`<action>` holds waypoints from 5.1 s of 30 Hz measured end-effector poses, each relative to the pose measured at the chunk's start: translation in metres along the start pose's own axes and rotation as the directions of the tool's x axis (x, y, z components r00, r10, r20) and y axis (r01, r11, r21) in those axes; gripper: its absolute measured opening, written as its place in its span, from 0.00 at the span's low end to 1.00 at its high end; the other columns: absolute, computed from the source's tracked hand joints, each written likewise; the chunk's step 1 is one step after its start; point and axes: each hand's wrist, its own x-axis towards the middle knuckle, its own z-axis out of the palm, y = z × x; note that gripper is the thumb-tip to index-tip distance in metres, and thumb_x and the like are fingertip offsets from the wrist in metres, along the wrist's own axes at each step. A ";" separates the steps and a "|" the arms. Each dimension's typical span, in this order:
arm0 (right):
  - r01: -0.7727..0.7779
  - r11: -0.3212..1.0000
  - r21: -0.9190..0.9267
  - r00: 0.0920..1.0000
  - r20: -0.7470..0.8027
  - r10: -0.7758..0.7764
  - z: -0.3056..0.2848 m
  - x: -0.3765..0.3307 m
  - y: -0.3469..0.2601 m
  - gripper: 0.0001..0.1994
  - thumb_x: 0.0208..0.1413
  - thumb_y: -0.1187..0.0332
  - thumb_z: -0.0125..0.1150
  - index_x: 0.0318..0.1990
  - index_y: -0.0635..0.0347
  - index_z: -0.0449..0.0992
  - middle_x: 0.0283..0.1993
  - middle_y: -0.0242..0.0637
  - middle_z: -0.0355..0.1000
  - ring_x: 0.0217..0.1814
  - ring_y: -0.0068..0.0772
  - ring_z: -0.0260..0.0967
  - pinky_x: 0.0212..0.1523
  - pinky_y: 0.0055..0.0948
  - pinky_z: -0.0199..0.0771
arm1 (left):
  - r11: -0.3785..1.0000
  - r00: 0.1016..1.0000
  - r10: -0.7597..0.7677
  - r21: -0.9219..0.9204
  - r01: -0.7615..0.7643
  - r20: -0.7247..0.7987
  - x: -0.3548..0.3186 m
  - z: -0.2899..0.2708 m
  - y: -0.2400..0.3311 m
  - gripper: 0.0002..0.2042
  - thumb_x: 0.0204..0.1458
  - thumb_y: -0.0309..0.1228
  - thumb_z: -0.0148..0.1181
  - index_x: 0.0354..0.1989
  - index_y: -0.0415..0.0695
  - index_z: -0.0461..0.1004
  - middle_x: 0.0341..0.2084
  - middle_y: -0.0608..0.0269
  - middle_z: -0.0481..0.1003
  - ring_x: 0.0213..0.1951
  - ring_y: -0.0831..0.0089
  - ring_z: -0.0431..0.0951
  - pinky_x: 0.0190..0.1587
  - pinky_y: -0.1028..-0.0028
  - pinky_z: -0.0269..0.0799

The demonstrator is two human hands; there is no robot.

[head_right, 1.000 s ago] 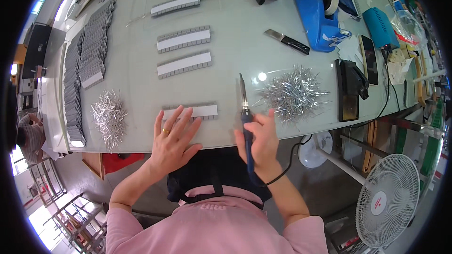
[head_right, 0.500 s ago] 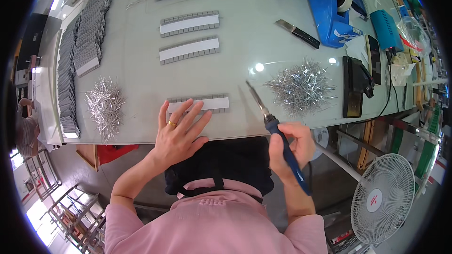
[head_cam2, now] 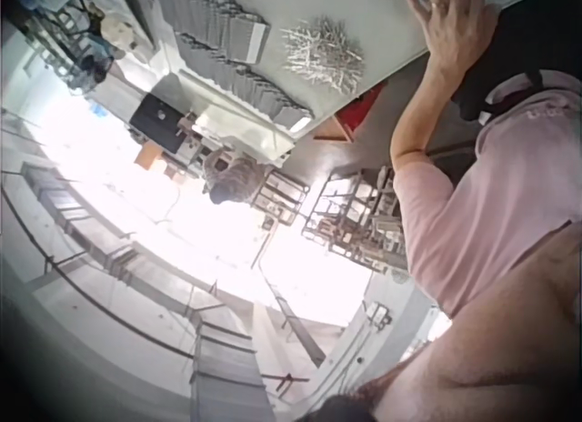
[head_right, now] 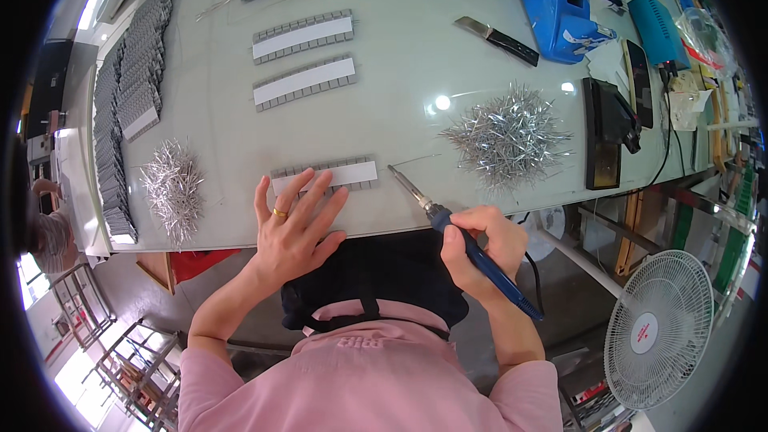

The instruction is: Soldering wire leads onto small electronic modules at a workbench.

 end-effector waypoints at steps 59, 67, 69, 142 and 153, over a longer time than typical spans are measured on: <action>0.244 0.970 0.013 0.958 0.155 -0.243 0.068 0.033 -0.045 0.08 0.46 0.73 0.66 0.32 0.62 0.72 0.23 0.39 0.74 0.19 0.30 0.70 0.19 0.23 0.67 | 0.964 0.930 -0.264 -0.091 0.248 -0.258 -0.050 -0.008 -0.040 0.26 0.41 0.34 0.66 0.52 0.40 0.74 0.49 0.60 0.70 0.50 0.62 0.70 0.53 0.58 0.68; 0.263 0.965 0.002 0.937 0.239 -0.256 0.083 0.044 -0.056 0.06 0.49 0.75 0.64 0.32 0.62 0.72 0.23 0.39 0.73 0.22 0.28 0.70 0.22 0.22 0.66 | 0.970 0.937 -0.237 -0.109 0.216 -0.256 -0.047 -0.008 -0.042 0.27 0.37 0.31 0.67 0.51 0.40 0.74 0.49 0.62 0.70 0.49 0.64 0.71 0.52 0.58 0.69; 0.247 0.969 -0.006 0.940 0.243 -0.238 0.085 0.045 -0.058 0.06 0.48 0.76 0.64 0.32 0.62 0.72 0.24 0.39 0.73 0.22 0.28 0.70 0.21 0.21 0.65 | 0.970 0.939 -0.238 -0.113 0.216 -0.247 -0.047 -0.009 -0.042 0.27 0.37 0.31 0.67 0.52 0.40 0.74 0.49 0.62 0.70 0.49 0.64 0.71 0.52 0.59 0.68; 0.169 0.974 0.154 0.844 -0.532 -0.062 0.010 0.022 0.054 0.11 0.58 0.65 0.56 0.38 0.65 0.68 0.34 0.37 0.68 0.26 0.27 0.69 0.29 0.24 0.75 | 0.999 0.939 -0.042 -0.014 0.040 -0.340 0.139 -0.044 -0.128 0.12 0.51 0.24 0.59 0.44 0.46 0.76 0.38 0.62 0.79 0.39 0.60 0.79 0.43 0.66 0.74; 0.125 0.983 0.136 0.895 -0.442 -0.053 0.010 0.022 0.054 0.11 0.59 0.65 0.56 0.38 0.65 0.66 0.31 0.40 0.69 0.28 0.26 0.68 0.32 0.24 0.72 | 0.958 0.923 0.161 0.278 -0.062 -0.351 0.202 -0.004 -0.207 0.15 0.54 0.29 0.59 0.51 0.46 0.73 0.48 0.62 0.76 0.52 0.62 0.74 0.58 0.60 0.68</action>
